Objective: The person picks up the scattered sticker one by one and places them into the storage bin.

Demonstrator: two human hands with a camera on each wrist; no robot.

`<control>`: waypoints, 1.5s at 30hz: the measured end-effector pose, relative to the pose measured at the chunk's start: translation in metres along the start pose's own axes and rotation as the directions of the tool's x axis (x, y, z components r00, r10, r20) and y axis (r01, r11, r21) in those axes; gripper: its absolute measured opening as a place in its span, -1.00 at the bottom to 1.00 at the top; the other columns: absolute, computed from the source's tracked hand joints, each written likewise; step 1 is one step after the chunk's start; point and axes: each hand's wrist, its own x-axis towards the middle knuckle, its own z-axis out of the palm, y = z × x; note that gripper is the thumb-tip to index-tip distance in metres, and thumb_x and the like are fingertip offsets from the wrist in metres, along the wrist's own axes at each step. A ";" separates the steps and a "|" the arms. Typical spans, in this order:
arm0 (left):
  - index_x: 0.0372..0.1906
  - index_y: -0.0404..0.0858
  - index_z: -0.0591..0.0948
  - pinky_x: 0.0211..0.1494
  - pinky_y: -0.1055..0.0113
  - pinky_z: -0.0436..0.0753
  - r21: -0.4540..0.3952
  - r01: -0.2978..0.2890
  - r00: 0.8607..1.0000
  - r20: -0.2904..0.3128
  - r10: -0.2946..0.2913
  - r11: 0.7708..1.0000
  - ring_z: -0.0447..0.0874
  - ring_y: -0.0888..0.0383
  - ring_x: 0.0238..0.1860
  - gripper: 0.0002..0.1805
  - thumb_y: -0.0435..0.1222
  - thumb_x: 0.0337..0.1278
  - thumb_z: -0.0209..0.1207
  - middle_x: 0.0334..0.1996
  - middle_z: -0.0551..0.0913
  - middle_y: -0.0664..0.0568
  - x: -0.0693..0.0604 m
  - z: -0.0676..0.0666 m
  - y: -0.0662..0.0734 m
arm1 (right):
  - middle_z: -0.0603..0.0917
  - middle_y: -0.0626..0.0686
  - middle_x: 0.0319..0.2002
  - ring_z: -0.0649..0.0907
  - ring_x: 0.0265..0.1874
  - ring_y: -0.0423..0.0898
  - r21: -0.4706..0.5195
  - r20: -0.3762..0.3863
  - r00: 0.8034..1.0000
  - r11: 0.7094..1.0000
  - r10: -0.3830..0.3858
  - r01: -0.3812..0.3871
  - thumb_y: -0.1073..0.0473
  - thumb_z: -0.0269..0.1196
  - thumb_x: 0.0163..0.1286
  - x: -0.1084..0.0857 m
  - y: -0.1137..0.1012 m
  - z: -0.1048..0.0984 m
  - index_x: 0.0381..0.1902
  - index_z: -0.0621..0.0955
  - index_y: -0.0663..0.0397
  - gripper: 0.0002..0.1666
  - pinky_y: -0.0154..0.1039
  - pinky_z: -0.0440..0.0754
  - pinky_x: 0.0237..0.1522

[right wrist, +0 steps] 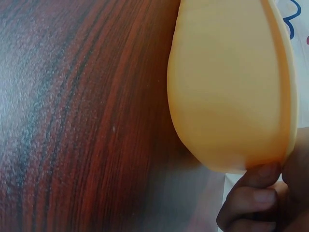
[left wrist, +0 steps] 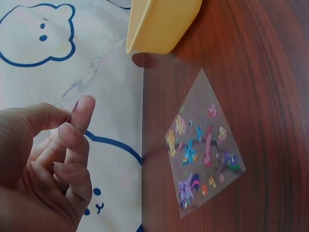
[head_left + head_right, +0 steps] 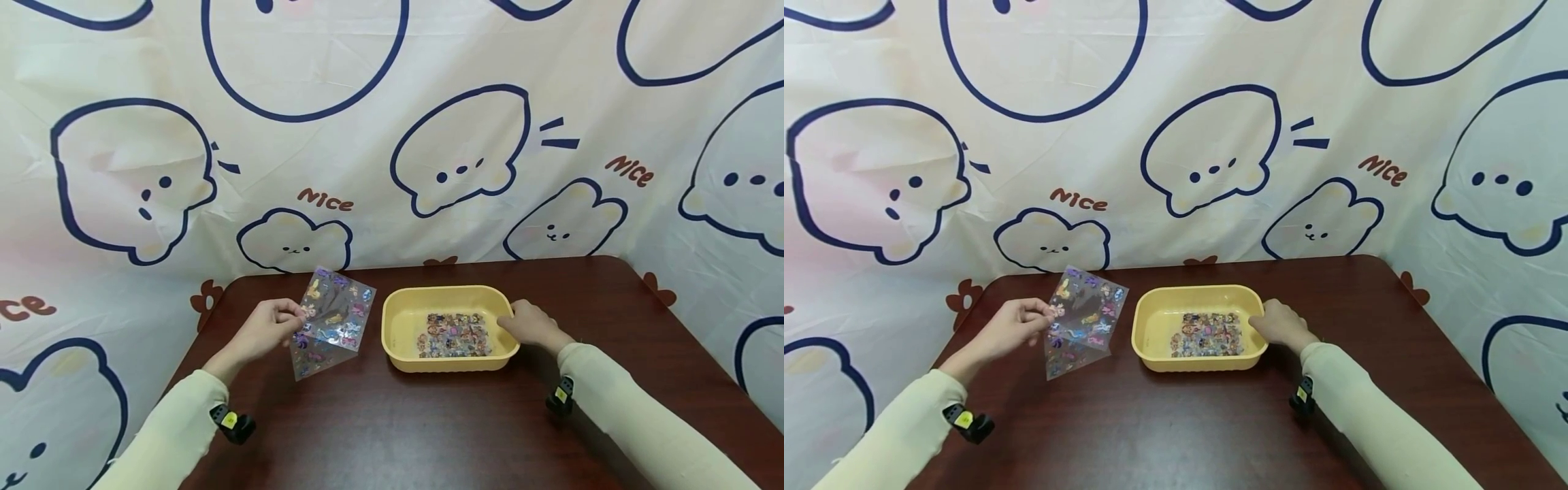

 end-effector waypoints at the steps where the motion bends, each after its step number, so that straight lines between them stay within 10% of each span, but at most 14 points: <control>1: -0.03 -0.43 0.54 -0.46 0.35 0.54 -0.006 -0.001 1.000 0.000 0.001 1.000 0.47 0.18 -0.60 -0.78 -0.31 0.44 0.13 -0.58 0.62 0.11 0.000 0.001 0.001 | 0.66 0.03 -0.54 0.65 -0.61 -0.14 -0.001 -0.002 1.000 1.000 -0.001 0.001 0.02 0.07 0.46 0.000 0.000 0.000 -0.11 0.63 0.25 -0.61 -0.24 0.51 -0.48; 45: -0.12 -0.43 0.50 -0.67 0.43 0.30 -0.139 -0.063 0.991 0.107 0.078 0.988 0.29 0.27 -0.71 -0.86 -0.38 0.39 0.09 -0.73 0.42 0.13 0.006 0.058 0.041 | 0.67 0.04 -0.52 0.66 -0.61 -0.15 -0.008 0.011 1.000 1.000 -0.011 0.011 0.03 0.08 0.46 0.000 -0.001 -0.001 -0.03 0.61 0.30 -0.58 -0.25 0.55 -0.51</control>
